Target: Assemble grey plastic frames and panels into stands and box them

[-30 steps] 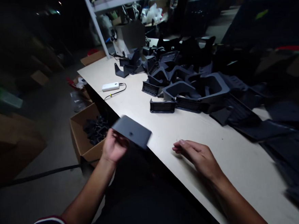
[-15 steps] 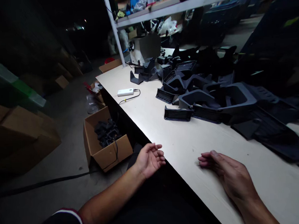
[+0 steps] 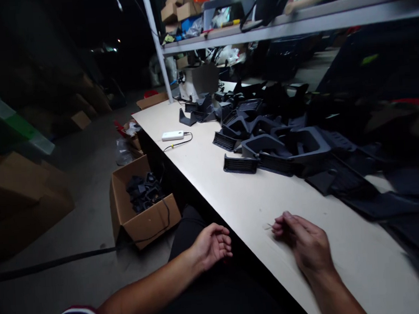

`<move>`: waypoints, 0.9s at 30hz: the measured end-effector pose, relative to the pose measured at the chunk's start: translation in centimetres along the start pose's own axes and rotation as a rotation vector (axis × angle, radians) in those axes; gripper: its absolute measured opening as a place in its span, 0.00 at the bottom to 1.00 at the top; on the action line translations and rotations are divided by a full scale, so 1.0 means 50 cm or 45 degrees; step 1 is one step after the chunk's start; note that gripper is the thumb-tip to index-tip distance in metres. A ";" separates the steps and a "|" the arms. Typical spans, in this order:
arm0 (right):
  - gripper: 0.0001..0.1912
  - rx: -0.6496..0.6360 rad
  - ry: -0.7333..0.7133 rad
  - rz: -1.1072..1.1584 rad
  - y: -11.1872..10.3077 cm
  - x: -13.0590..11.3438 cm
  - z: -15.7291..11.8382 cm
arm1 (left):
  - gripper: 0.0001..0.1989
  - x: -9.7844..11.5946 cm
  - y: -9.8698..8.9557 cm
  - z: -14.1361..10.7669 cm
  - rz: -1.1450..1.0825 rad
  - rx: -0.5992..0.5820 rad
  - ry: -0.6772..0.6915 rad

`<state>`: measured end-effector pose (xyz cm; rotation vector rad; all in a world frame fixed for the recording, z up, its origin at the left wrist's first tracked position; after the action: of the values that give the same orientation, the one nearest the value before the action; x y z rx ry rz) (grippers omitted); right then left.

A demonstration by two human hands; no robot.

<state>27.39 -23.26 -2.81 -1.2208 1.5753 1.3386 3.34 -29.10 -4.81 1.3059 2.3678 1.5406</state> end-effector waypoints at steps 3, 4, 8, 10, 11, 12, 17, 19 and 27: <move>0.26 -0.015 -0.038 0.008 0.005 -0.006 -0.003 | 0.10 -0.005 0.001 -0.011 0.038 0.002 0.037; 0.26 -0.031 -0.051 0.003 0.006 -0.007 -0.004 | 0.10 -0.006 0.001 -0.015 0.052 0.001 0.052; 0.25 -0.075 -0.098 -0.006 0.008 -0.009 -0.003 | 0.09 -0.007 0.005 -0.034 0.128 -0.020 0.088; 0.25 -0.076 -0.112 0.003 0.007 -0.007 -0.003 | 0.09 -0.008 0.009 -0.045 0.167 -0.034 0.109; 0.26 -0.076 -0.117 0.007 0.006 -0.006 -0.003 | 0.08 -0.008 0.011 -0.051 0.187 -0.040 0.122; 0.26 -0.079 -0.123 0.011 0.005 -0.005 -0.003 | 0.07 -0.009 0.013 -0.057 0.208 -0.047 0.135; 0.26 -0.104 -0.168 0.016 0.002 -0.002 -0.004 | 0.09 -0.015 0.027 -0.086 0.333 -0.088 0.199; 0.26 -0.113 -0.176 0.007 0.002 -0.001 -0.004 | 0.11 -0.017 0.034 -0.099 0.406 -0.103 0.234; 0.27 -0.129 -0.222 -0.025 0.001 0.002 -0.003 | 0.18 -0.024 0.054 -0.121 0.722 -0.157 0.291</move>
<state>27.32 -23.44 -2.84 -1.1428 1.3848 1.4860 3.14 -33.96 -0.15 1.9831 2.0679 2.0314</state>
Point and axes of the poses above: each hand's wrist, its own z-axis towards the middle knuckle, its own y-axis out of the palm, x = y × z, the point moved 1 cm from there along z, towards the middle knuckle, and after that the axes turned 13 degrees about -x, right-handed, at the moved point
